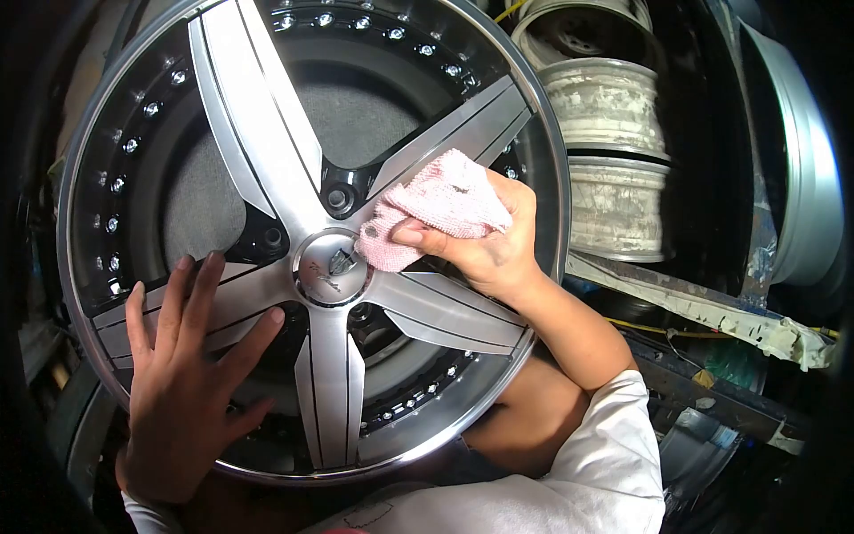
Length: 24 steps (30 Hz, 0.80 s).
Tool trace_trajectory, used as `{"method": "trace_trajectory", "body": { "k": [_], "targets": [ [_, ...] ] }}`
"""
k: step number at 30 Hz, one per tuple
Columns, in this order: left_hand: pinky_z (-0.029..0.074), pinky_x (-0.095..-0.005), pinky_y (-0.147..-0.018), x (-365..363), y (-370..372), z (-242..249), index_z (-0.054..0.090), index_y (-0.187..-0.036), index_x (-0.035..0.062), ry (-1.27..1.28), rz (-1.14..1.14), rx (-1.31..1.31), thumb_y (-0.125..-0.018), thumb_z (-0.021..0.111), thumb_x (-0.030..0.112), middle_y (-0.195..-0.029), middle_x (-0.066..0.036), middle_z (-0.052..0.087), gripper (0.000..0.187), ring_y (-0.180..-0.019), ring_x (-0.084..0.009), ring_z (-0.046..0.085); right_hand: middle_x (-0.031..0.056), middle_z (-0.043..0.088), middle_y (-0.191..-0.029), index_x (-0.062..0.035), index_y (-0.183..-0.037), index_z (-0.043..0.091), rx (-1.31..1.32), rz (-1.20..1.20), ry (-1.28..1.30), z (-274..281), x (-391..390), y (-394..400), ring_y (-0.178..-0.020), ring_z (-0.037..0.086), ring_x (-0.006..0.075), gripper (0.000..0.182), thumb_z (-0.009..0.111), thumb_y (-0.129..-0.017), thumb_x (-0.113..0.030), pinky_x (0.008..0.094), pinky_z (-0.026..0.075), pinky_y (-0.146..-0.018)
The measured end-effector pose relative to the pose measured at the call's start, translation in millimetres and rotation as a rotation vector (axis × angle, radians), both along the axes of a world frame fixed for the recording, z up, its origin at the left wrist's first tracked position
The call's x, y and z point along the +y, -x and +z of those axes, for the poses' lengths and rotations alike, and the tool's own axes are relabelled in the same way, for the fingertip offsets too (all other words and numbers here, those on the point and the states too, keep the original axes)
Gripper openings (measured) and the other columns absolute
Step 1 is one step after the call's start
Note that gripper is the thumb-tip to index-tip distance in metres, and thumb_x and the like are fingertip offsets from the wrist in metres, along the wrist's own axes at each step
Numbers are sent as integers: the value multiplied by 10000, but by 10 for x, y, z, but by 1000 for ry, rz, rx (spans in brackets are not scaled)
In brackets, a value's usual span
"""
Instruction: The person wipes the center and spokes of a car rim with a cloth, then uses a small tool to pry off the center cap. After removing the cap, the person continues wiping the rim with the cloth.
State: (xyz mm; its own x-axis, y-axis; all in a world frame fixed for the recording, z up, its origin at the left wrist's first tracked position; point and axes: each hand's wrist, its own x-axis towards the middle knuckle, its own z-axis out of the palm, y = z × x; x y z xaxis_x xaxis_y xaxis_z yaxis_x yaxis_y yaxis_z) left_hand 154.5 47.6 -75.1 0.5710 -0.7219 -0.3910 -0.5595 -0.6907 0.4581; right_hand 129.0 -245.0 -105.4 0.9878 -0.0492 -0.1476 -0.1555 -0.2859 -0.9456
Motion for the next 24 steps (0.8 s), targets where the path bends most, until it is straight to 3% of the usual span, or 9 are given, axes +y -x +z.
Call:
{"method": "trace_trajectory", "body": {
  "k": [6, 13, 16, 22, 23, 24],
  "targets": [
    [242, -668, -990, 49, 39, -79, 542, -1232, 270, 43, 6, -39, -485, 852, 233, -1426, -180, 286, 810, -1321, -391, 297, 93, 690, -853, 46, -969, 642, -31, 50, 83, 32, -13, -11, -754, 655, 128, 301, 758, -692, 30, 248, 523, -709],
    [252, -656, -989, 86, 66, -93, 532, -1249, 276, 62, -8, -77, -519, 842, 272, -1444, -178, 252, 793, -1335, -377, 272, 86, 688, -864, 41, -967, 644, -9, -14, -8, 13, 29, 3, -774, 651, 122, 295, 759, -696, 25, 248, 519, -717],
    [283, -673, -956, 79, 68, -77, 527, -1237, 272, 65, -26, -140, -498, 836, 311, -1420, -188, 304, 802, -1292, -366, 341, 80, 687, -859, 36, -964, 647, -12, -9, -7, 18, 22, 1, -774, 649, 115, 290, 764, -700, 14, 245, 516, -715],
    [259, -671, -974, 83, 81, -73, 524, -1259, 288, 86, -33, -177, -550, 811, 335, -1428, -193, 292, 766, -1309, -372, 315, 68, 688, -845, 27, -942, 656, -29, 3, 6, 15, -1, -5, -763, 644, 103, 272, 781, -708, -32, 235, 512, -702],
    [206, -654, -1011, 95, 79, -65, 510, -1289, 297, 69, -38, -123, -616, 786, 345, -1467, -187, 235, 729, -1354, -386, 228, 68, 689, -845, 27, -936, 658, -29, -3, 11, 32, 6, -6, -763, 643, 102, 266, 783, -710, -39, 234, 511, -702],
    [201, -650, -1016, 88, 69, -30, 503, -1298, 300, 56, -47, -117, -626, 779, 352, -1466, -192, 237, 728, -1355, -386, 227, 67, 689, -846, 26, -931, 660, -29, -11, 12, 43, 15, -5, -764, 643, 101, 261, 784, -712, -46, 232, 510, -702]
  ]
}}
